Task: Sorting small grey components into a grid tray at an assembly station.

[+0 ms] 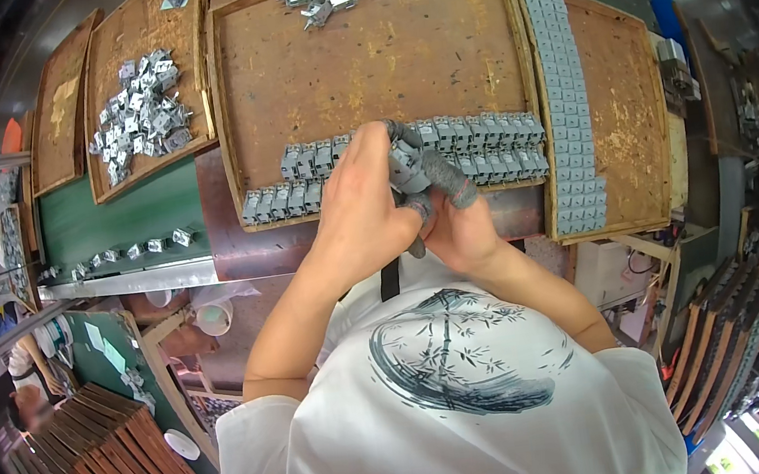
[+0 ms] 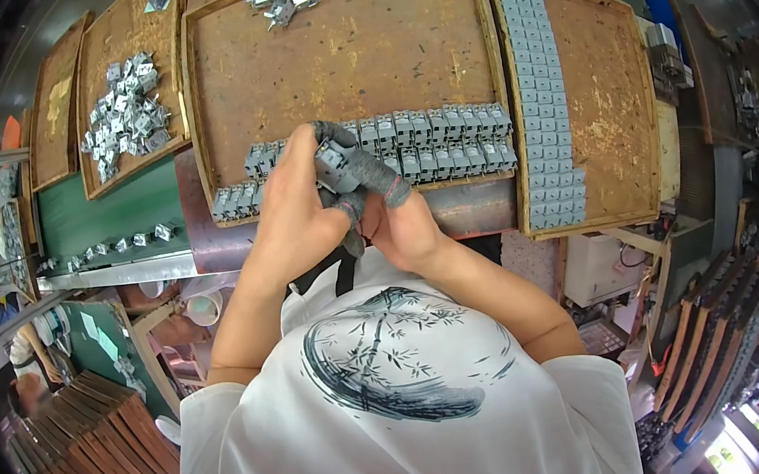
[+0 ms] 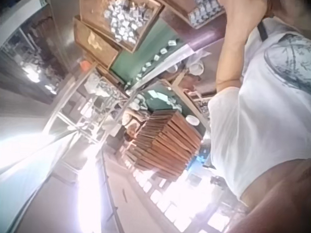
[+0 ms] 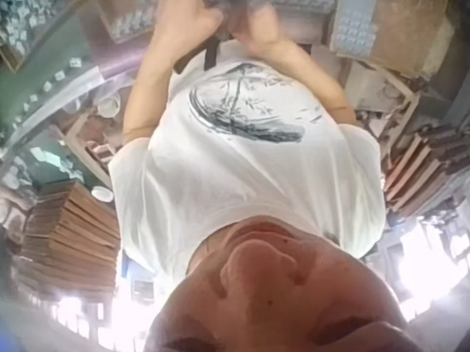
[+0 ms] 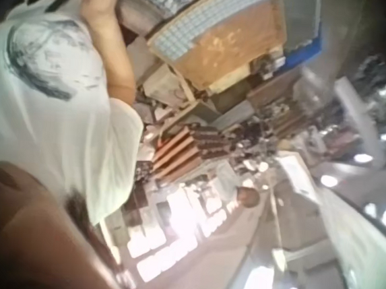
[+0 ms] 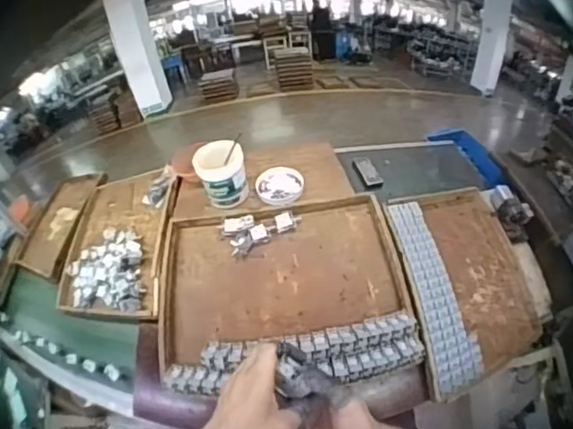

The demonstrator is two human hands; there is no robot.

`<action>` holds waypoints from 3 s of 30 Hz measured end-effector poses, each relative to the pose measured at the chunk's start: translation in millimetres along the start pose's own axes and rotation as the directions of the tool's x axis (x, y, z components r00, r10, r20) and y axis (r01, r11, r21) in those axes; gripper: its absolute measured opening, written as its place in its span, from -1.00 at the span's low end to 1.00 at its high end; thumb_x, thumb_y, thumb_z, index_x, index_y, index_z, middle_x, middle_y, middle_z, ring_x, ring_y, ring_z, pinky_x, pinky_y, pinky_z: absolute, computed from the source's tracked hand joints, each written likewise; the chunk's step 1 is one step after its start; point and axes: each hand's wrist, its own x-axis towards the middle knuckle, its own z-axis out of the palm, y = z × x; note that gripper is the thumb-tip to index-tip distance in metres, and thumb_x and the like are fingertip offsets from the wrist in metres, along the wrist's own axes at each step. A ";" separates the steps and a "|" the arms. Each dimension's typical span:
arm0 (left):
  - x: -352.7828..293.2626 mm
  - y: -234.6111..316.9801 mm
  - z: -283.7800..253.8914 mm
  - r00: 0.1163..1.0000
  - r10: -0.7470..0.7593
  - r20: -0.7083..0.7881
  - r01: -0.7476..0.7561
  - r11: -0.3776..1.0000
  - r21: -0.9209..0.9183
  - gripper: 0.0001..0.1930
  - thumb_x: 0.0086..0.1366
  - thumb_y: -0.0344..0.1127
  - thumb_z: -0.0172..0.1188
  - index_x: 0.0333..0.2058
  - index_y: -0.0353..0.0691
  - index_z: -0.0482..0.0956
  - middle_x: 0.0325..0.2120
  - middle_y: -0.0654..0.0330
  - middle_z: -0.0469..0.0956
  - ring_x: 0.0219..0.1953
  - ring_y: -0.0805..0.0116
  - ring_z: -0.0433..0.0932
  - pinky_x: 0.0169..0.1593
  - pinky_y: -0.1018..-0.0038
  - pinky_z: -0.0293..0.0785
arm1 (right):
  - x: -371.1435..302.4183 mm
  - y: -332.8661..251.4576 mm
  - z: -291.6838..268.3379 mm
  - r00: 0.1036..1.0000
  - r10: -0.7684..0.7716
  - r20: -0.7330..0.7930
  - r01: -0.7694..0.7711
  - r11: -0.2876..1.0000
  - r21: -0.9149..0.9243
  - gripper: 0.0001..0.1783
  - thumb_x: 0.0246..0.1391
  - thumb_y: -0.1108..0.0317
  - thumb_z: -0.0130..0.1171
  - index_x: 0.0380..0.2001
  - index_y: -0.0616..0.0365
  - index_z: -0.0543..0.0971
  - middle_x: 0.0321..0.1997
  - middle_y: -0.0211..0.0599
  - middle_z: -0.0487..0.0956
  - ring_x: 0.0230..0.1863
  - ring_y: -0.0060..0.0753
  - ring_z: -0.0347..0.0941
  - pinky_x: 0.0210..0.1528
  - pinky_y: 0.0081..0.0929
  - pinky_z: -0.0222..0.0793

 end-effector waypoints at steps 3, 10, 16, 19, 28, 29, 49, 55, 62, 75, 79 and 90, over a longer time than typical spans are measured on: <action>-0.1 -3.9 4.5 0.999 -0.045 0.017 0.046 0.998 -0.051 -0.57 -0.15 -0.55 0.17 -0.25 -0.33 0.22 -0.33 -0.08 0.36 -0.22 -0.22 0.40 -0.21 0.12 0.35 | -0.9 -8.9 17.2 0.995 -0.002 -0.102 0.012 0.995 0.096 -0.57 0.33 0.00 -0.11 -0.04 0.08 0.55 -0.30 -0.41 0.60 -0.32 -0.53 0.48 -0.34 -0.52 0.38; -2.8 -13.8 11.6 0.998 -0.051 0.028 0.054 0.992 -0.117 -0.57 -0.11 -0.51 0.20 -0.25 -0.34 0.21 -0.34 -0.08 0.35 -0.22 -0.20 0.40 -0.17 0.12 0.35 | -1.1 -3.3 -1.0 0.994 0.014 -0.110 -0.013 1.000 0.013 -0.53 0.32 -0.02 -0.08 0.02 0.10 0.51 -0.37 -0.43 0.60 -0.48 -0.54 0.43 -0.47 -0.51 0.29; -6.4 -13.7 18.4 1.000 -0.020 -0.006 0.020 0.990 -0.138 -0.42 -0.05 -0.48 0.28 -0.02 -0.37 0.25 -0.29 -0.04 0.44 -0.23 0.07 0.45 -0.10 0.34 0.41 | -1.3 -6.7 -19.4 0.991 -0.046 -0.122 0.022 0.980 -0.195 -0.61 0.27 0.00 0.01 -0.15 0.10 0.54 -0.47 -0.49 0.52 -0.52 -0.60 0.38 -0.54 -0.58 0.22; -5.5 -22.6 22.6 1.000 -0.012 0.011 0.013 0.984 -0.180 -0.38 -0.06 -0.48 0.35 -0.01 -0.35 0.25 -0.26 0.04 0.43 -0.22 0.25 0.43 -0.08 0.40 0.42 | -3.4 -14.5 -12.9 0.998 -0.034 -0.043 0.022 0.969 -0.245 -0.62 0.25 0.02 0.04 -0.17 0.12 0.54 -0.45 -0.52 0.49 -0.49 -0.65 0.38 -0.54 -0.63 0.23; -6.3 -26.3 21.4 0.982 -0.026 0.189 0.114 0.874 -0.472 -0.32 -0.09 -0.41 0.46 -0.01 -0.36 0.26 -0.18 0.13 0.40 -0.13 0.38 0.39 -0.02 0.42 0.40 | -11.7 -17.3 -25.5 0.996 -0.056 0.075 0.084 0.890 -0.448 -0.57 0.22 0.15 0.08 -0.01 0.28 0.49 -0.12 -0.37 0.55 -0.15 -0.57 0.48 -0.10 -0.57 0.40; -7.4 -28.3 23.9 0.981 -0.023 0.194 0.114 0.875 -0.471 -0.32 -0.09 -0.41 0.46 -0.01 -0.36 0.26 -0.18 0.13 0.40 -0.13 0.38 0.39 -0.02 0.42 0.40 | -14.5 -18.5 -20.1 0.993 -0.088 0.079 0.116 0.864 -0.490 -0.53 0.20 0.13 0.09 0.01 0.29 0.48 -0.10 -0.36 0.55 -0.13 -0.58 0.47 -0.08 -0.58 0.40; -40.6 -44.6 39.5 0.991 0.118 -0.059 -0.119 0.599 -0.792 -0.14 -0.04 -0.43 0.35 0.18 -0.40 0.02 -0.15 0.17 0.33 -0.17 0.35 0.39 -0.05 0.48 0.40 | -28.1 -37.6 13.1 0.903 -0.275 0.331 0.405 0.286 -0.868 -0.55 -0.03 0.10 0.36 -0.34 0.28 0.46 -0.57 -0.29 0.44 -0.58 -0.58 0.30 -0.55 -0.52 0.22; -38.8 -48.1 39.4 0.975 0.208 -0.080 -0.208 0.715 -0.668 -0.22 -0.04 -0.44 0.33 0.14 -0.43 0.10 -0.14 0.07 0.33 -0.16 0.27 0.40 -0.06 0.40 0.40 | -27.1 -31.8 17.7 0.914 -0.340 0.222 0.339 0.339 -0.878 -0.64 -0.04 0.21 0.33 -0.39 0.29 0.47 -0.58 -0.24 0.46 -0.54 -0.60 0.35 -0.52 -0.53 0.28; -31.8 -52.8 37.9 0.972 0.232 -0.043 -0.220 0.822 -0.525 -0.41 -0.04 -0.42 0.29 0.00 -0.36 0.28 -0.15 0.00 0.30 -0.18 0.12 0.36 -0.03 0.31 0.36 | -21.8 -18.5 18.3 0.885 -0.437 0.162 0.327 0.333 -0.885 -0.66 -0.06 0.23 0.31 -0.43 0.31 0.48 -0.55 0.00 0.51 -0.53 0.04 0.50 -0.46 -0.27 0.40; -13.5 -134.6 -85.4 0.929 -0.222 -0.295 0.097 0.918 -0.384 -0.51 0.07 -0.66 0.21 0.03 -0.26 0.50 -0.19 0.25 0.54 -0.20 0.47 0.51 -0.16 0.55 0.48 | -107.3 -133.2 -224.4 0.242 -0.875 -0.420 -0.034 0.425 -0.905 -0.68 0.06 0.25 0.19 -0.19 0.25 0.61 -0.45 -0.14 0.62 -0.38 -0.37 0.53 -0.28 -0.36 0.42; -15.7 -148.9 -106.5 0.919 -0.294 -0.264 0.309 0.951 0.016 -0.54 0.10 -0.64 0.06 0.03 -0.34 0.52 -0.35 0.26 0.55 -0.39 0.59 0.46 -0.32 0.68 0.36 | -127.7 -142.1 -262.1 0.485 -0.718 -0.499 -0.560 0.183 -0.808 -0.54 0.05 0.09 0.05 -0.15 0.24 0.61 -0.28 0.12 0.62 -0.21 0.01 0.58 -0.12 -0.21 0.43; 14.1 -165.3 -104.6 0.894 -0.303 0.330 0.316 0.949 0.018 -0.48 -0.05 -0.70 0.09 -0.02 -0.35 0.50 -0.22 0.12 0.58 -0.16 0.39 0.50 -0.05 0.49 0.44 | -140.5 -140.7 -272.5 0.567 -0.591 -0.574 -0.302 0.499 -0.812 -0.63 0.09 0.44 0.08 -0.01 0.31 0.52 -0.10 -0.32 0.55 -0.07 -0.43 0.40 0.01 -0.51 0.29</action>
